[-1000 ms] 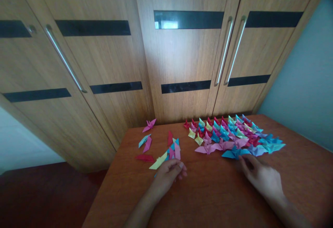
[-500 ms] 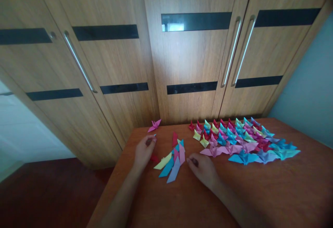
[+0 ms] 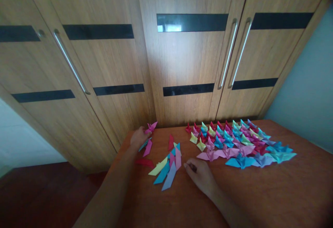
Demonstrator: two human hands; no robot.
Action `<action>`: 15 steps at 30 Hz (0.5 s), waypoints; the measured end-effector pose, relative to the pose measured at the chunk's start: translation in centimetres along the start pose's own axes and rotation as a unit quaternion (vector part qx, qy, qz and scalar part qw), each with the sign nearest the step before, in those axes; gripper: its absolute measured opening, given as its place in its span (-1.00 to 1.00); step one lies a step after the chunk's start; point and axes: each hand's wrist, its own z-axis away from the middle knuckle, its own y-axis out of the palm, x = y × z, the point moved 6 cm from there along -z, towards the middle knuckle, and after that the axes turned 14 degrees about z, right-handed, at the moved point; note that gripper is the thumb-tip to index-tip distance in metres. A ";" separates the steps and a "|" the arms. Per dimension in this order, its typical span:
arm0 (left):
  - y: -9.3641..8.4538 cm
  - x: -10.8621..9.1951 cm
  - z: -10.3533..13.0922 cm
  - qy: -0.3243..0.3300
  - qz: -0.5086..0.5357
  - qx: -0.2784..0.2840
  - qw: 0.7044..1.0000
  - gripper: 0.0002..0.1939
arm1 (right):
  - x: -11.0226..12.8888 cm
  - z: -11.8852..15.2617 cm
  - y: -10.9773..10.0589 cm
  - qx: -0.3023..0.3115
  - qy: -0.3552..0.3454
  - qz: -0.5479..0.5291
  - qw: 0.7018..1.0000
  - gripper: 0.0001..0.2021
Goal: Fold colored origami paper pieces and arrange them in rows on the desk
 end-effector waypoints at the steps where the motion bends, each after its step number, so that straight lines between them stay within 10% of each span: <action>1: 0.2 -0.1 -0.2 0.001 -0.006 0.004 1.000 -0.54 | 0.0 0.0 0.0 -0.001 0.001 -0.002 1.000 -0.74; 15: 1.0 0.1 -0.4 0.027 0.022 -0.003 0.999 -0.76 | 0.0 -0.2 -0.3 0.003 0.004 -0.006 1.000 -0.75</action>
